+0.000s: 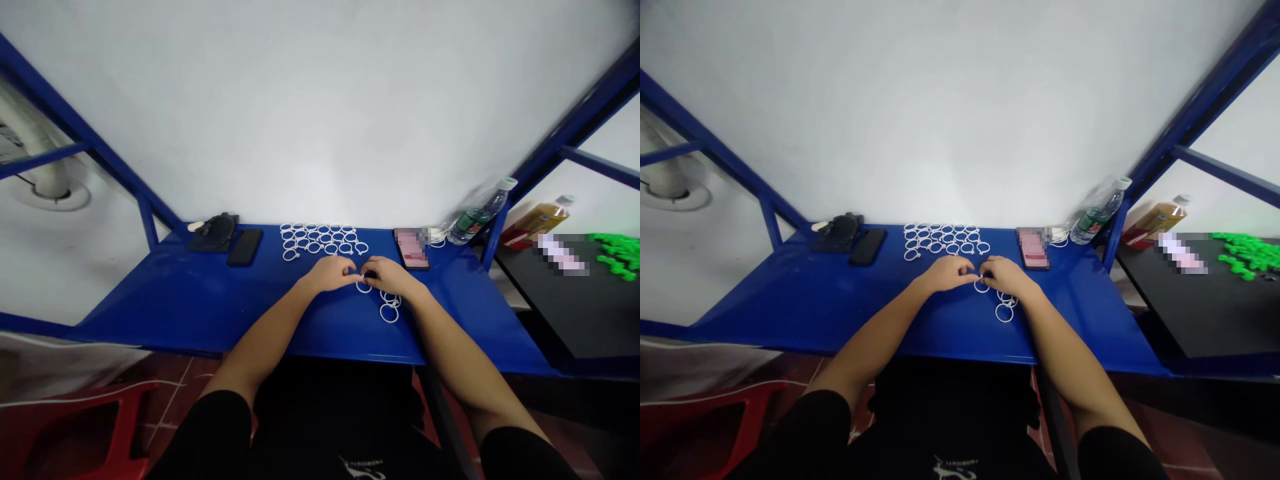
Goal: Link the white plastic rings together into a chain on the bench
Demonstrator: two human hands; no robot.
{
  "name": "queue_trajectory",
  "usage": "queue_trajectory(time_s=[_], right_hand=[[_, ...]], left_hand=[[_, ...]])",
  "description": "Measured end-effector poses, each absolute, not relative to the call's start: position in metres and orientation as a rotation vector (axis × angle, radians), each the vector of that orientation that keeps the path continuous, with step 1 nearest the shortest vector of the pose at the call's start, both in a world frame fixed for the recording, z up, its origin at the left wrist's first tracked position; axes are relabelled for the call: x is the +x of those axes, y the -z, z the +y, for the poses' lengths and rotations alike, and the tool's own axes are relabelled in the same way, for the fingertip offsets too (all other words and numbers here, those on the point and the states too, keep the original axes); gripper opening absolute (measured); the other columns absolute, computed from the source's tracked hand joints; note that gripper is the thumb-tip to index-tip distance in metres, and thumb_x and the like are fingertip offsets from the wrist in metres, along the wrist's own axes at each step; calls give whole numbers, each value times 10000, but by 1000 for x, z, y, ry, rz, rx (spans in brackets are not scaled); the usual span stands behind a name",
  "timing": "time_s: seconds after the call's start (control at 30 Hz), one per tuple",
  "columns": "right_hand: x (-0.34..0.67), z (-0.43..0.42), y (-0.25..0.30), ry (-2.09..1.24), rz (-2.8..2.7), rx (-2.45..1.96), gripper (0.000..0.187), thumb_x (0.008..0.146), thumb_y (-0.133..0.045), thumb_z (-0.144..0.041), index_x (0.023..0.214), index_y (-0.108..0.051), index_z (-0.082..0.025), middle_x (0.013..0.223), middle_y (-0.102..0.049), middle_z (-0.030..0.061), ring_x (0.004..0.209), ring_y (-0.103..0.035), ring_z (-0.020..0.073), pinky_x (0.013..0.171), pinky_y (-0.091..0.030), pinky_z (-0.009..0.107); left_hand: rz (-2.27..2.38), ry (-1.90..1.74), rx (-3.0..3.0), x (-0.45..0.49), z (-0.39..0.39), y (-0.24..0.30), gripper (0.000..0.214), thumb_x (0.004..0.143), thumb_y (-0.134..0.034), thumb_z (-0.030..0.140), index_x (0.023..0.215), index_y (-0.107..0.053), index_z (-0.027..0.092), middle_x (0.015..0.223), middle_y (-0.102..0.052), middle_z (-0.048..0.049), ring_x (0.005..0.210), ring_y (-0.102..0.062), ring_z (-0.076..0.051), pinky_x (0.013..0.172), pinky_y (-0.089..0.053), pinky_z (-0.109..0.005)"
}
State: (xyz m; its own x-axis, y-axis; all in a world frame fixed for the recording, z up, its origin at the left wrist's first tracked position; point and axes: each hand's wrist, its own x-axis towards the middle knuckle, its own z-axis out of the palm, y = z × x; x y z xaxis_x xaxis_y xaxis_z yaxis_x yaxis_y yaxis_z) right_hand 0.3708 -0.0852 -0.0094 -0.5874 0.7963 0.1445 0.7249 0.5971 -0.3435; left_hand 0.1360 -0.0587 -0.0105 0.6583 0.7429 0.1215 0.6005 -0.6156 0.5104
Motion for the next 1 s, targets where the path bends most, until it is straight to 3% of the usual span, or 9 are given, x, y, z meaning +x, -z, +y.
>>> queue_trajectory(time_s=[0.13, 0.3, 0.7, 0.77, 0.9, 1.0], right_hand=[[368, -86, 9, -381, -2446, -1329, 115, 868, -664, -136, 948, -706, -206, 883, -732, 38, 822, -668, 199, 739, -441, 277], [361, -91, 3, -483, -2222, -1277, 94, 873, -636, -164, 950, -653, -216, 859, -728, 7, 705, -626, 159, 654, -402, 258], [354, -92, 2, -380, -2193, -1113, 184, 809, -547, -87, 796, -665, -227, 799, -710, 35, 804, -645, 208, 787, -509, 329], [353, -92, 3, -380, -2208, -1101, 251, 824, -518, -81, 888, -709, -231, 856, -735, 48, 852, -662, 224, 826, -531, 355], [353, -94, 3, -378, -2198, -1084, 480, 900, -517, -142, 1349, -638, -263, 1272, -706, 88, 1014, -681, 244, 940, -561, 424], [356, -95, 2, -366, -2193, -1101, 507, 944, -526, -184, 1440, -574, -278, 1418, -622, 100, 1016, -683, 236, 936, -576, 427]], left_hand=[[1030, -348, 2510, 152, -69, 21, 296, 924, -709, 483, 1060, -729, 221, 871, -737, -21, 816, -678, -196, 693, -438, -284], [1077, -454, 2500, 149, -65, 26, 205, 1020, -553, 344, 959, -699, 214, 864, -729, -19, 800, -672, -181, 703, -441, -281], [816, -577, 2554, 138, -55, 21, 241, 1050, -517, 314, 1014, -733, 215, 1009, -740, -54, 953, -678, -195, 884, -490, -304], [800, -560, 2546, 132, -52, 15, 235, 1038, -542, 323, 1010, -755, 225, 1001, -739, -50, 949, -673, -193, 889, -489, -309], [900, -528, 2507, 105, -37, 4, 179, 952, -674, 362, 930, -794, 231, 924, -707, -40, 874, -646, -188, 819, -483, -315], [1079, -506, 2470, 75, -22, 0, 113, 869, -751, 325, 864, -800, 222, 904, -703, -36, 862, -630, -186, 805, -470, -310]])
